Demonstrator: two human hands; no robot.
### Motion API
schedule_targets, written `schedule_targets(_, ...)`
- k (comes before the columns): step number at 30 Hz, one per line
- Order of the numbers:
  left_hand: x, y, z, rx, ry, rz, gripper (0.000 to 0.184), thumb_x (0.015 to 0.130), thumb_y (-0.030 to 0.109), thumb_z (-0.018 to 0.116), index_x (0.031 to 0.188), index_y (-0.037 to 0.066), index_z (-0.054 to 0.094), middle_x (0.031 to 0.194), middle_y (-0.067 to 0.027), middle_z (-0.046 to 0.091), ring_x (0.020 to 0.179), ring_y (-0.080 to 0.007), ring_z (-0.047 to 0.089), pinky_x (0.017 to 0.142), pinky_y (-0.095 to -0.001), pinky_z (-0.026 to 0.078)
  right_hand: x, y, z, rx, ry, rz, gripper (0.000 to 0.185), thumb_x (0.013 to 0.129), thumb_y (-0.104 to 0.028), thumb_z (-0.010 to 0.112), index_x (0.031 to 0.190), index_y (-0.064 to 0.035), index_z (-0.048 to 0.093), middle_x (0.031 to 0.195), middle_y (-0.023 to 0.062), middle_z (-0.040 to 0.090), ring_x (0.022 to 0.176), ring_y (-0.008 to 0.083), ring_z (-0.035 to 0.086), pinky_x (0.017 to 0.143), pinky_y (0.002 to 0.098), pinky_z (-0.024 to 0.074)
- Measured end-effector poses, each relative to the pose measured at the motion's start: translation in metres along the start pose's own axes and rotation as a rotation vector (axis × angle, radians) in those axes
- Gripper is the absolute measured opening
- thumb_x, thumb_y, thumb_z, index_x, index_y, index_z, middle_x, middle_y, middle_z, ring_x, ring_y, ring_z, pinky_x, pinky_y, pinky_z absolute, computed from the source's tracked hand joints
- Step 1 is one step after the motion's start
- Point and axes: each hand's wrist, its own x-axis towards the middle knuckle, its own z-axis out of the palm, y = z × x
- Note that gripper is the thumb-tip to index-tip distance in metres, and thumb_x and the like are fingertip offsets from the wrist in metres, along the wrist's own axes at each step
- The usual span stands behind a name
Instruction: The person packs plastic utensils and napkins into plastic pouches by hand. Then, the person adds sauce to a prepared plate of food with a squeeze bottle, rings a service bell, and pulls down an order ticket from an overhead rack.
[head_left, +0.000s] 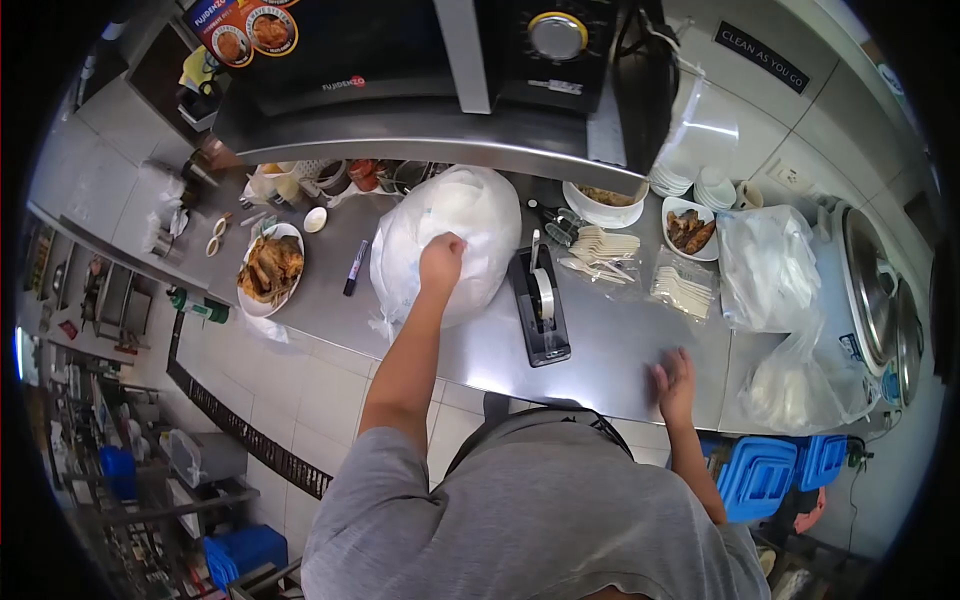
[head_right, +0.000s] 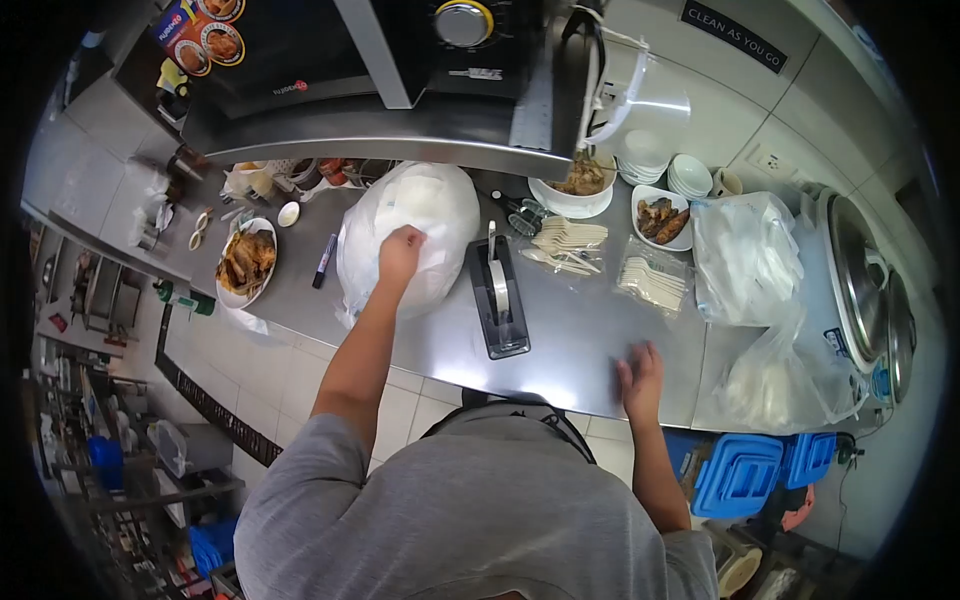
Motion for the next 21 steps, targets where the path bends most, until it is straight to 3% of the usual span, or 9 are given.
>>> schedule_targets(2,0.001,0.027,-0.034,-0.101,0.114,-0.092,0.016,0.085,0.017,0.061,0.080,0.002,0.063,0.076,-0.0151,0.064,0.061,-0.0277,0.061,0.056,-0.0376,0.047,0.016,-0.042,-0.004,0.016,0.054,0.032,0.047,0.078,-0.021,0.072,0.119,-0.0065,0.055,0.123,0.0229,0.052,0.111,0.0368,0.052,0.095,0.0422,0.0414)
schedule_targets(5,-0.021,0.059,-0.068,-0.977,-0.022,-0.357,0.015,0.091,0.017,0.055,0.090,0.002,0.059,0.078,-0.0089,0.065,0.063,-0.0179,0.062,0.057,-0.0306,0.050,0.036,-0.136,-0.013,0.695,-0.229,0.430,0.048,0.078,-0.019,0.072,0.121,-0.0056,0.054,0.123,0.0192,0.052,0.115,0.0323,0.051,0.098,0.0404,0.0389)
schedule_targets(6,-0.038,0.084,-0.081,-1.188,-0.140,-0.366,0.016,0.093,0.017,0.054,0.095,0.002,0.057,0.079,-0.0073,0.064,0.065,-0.0158,0.063,0.059,-0.0288,0.051,0.043,-0.175,-0.017,0.678,-0.174,0.191,0.047,0.080,-0.020,0.071,0.121,-0.0050,0.054,0.122,0.0162,0.054,0.113,0.0287,0.053,0.096,0.0390,0.0408)
schedule_targets(8,-0.068,0.131,-0.096,-1.297,-0.455,-0.448,0.019,0.093,0.020,0.055,0.100,0.002,0.055,0.085,-0.0080,0.064,0.069,-0.0180,0.064,0.064,-0.0293,0.053,0.057,-0.253,-0.023,0.643,-0.073,-0.095,0.044,0.081,-0.017,0.070,0.120,-0.0033,0.054,0.112,0.0107,0.060,0.105,0.0228,0.058,0.091,0.0344,0.0445)
schedule_targets(11,-0.082,0.163,-0.121,-1.195,-0.844,-0.311,0.030,0.089,0.024,0.062,0.108,0.002,0.055,0.098,-0.0089,0.063,0.087,-0.0178,0.063,0.074,-0.0289,0.052,0.070,-0.259,-0.021,0.831,-0.144,0.052,0.040,0.081,-0.013,0.070,0.116,-0.0019,0.057,0.100,0.0057,0.064,0.094,0.0181,0.062,0.084,0.0289,0.0477)
schedule_targets(14,-0.067,0.154,-0.127,-0.779,-0.073,0.233,0.048,0.086,0.024,0.067,0.124,0.003,0.047,0.119,-0.0134,0.054,0.109,-0.0211,0.054,0.089,-0.0315,0.046,0.084,-0.240,-0.052,1.190,-0.298,0.273,0.033,0.081,-0.010,0.066,0.112,-0.0005,0.059,0.099,0.0053,0.065,0.089,0.0156,0.063,0.081,0.0282,0.0495)
schedule_targets(17,-0.054,0.148,-0.098,-1.021,-0.347,0.021,0.073,0.081,0.021,0.071,0.139,0.006,0.029,0.136,-0.0161,0.038,0.123,-0.0253,0.041,0.100,-0.0337,0.037,0.086,-0.216,-0.080,1.542,-0.346,0.343,0.034,0.080,-0.007,0.060,0.113,0.0024,0.058,0.101,0.0086,0.065,0.087,0.0167,0.064,0.079,0.0299,0.0513)
schedule_targets(18,-0.059,0.153,-0.085,-1.208,-0.651,-0.143,0.089,0.080,0.017,0.071,0.146,0.009,0.013,0.143,-0.0169,0.027,0.127,-0.0280,0.034,0.105,-0.0347,0.029,0.083,-0.210,-0.087,1.588,-0.307,0.372,0.034,0.080,-0.006,0.060,0.113,0.0024,0.057,0.102,0.0090,0.065,0.087,0.0170,0.064,0.079,0.0297,0.0514)
schedule_targets(21,-0.085,0.167,-0.039,-1.232,-0.929,-0.333,0.081,0.079,0.011,0.070,0.143,0.008,0.021,0.123,-0.0160,0.050,0.106,-0.0205,0.052,0.089,-0.0295,0.042,0.070,-0.190,-0.108,1.647,-0.200,0.437,0.035,0.080,-0.005,0.059,0.114,0.0025,0.057,0.102,0.0099,0.065,0.087,0.0178,0.064,0.079,0.0291,0.0513)
